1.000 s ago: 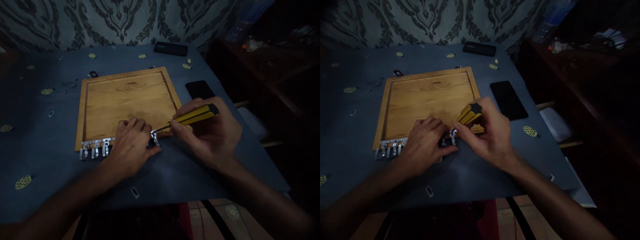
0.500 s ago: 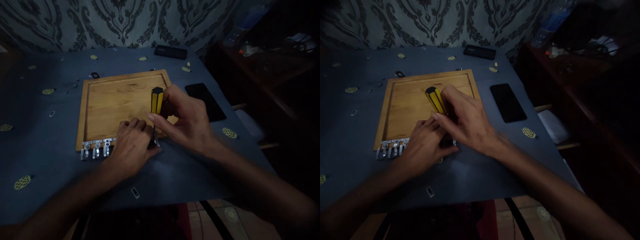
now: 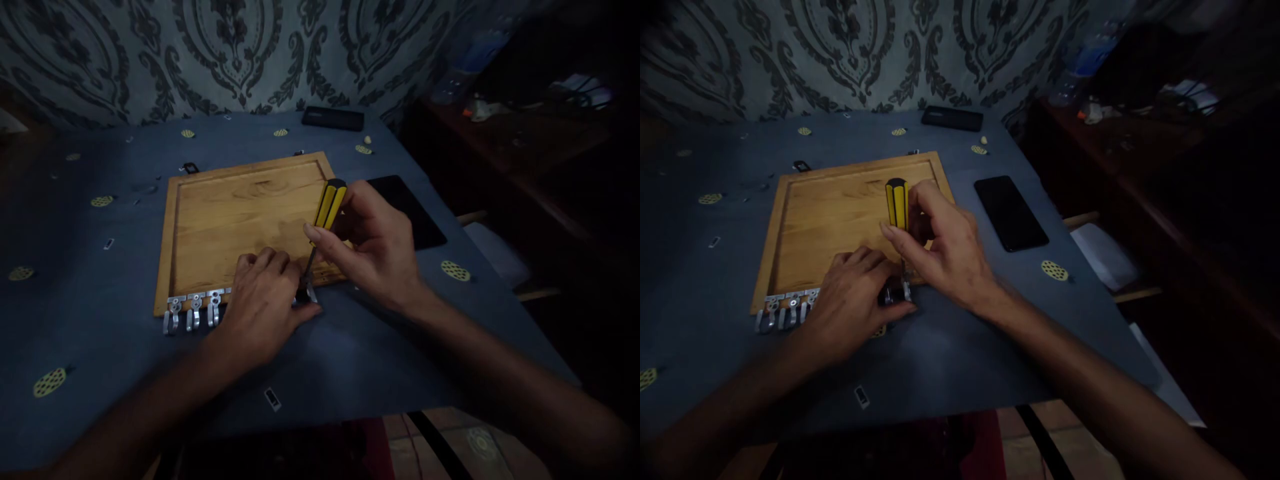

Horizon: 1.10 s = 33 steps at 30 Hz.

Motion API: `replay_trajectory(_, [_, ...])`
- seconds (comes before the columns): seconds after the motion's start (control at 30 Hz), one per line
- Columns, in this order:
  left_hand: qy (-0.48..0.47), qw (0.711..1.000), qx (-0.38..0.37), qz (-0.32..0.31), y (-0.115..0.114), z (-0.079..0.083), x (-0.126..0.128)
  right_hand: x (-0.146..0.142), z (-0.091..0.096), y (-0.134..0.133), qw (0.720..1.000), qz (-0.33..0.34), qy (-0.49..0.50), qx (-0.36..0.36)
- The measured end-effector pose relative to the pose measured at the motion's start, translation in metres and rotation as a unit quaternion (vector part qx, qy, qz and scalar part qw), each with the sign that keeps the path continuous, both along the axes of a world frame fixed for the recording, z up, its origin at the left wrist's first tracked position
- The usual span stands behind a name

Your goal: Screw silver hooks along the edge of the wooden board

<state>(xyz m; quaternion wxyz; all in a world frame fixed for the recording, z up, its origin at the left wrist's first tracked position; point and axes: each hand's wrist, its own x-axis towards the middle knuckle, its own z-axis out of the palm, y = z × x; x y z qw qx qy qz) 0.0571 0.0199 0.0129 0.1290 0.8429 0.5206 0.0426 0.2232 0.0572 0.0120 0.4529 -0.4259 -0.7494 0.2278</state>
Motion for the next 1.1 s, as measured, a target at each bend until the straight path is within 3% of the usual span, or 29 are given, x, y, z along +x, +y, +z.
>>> replay_trajectory(0.37, [-0.004,1.0,0.001,-0.002,-0.001,-0.001,-0.001,-0.001,-0.002,0.014,0.997,0.034,0.052,-0.043])
replay_trajectory(0.57, [-0.007,1.0,0.004,-0.001,0.0,-0.002,-0.001,0.008,0.01,-0.002,0.989,-0.015,0.142,-0.046])
replay_trajectory(0.9, [-0.007,1.0,0.019,-0.01,-0.001,-0.002,-0.002,0.012,-0.008,-0.009,0.997,-0.032,0.058,-0.026])
replay_trajectory(1.1, [-0.007,1.0,0.012,-0.008,-0.001,-0.002,-0.001,0.011,-0.007,-0.009,0.993,-0.031,0.103,-0.056])
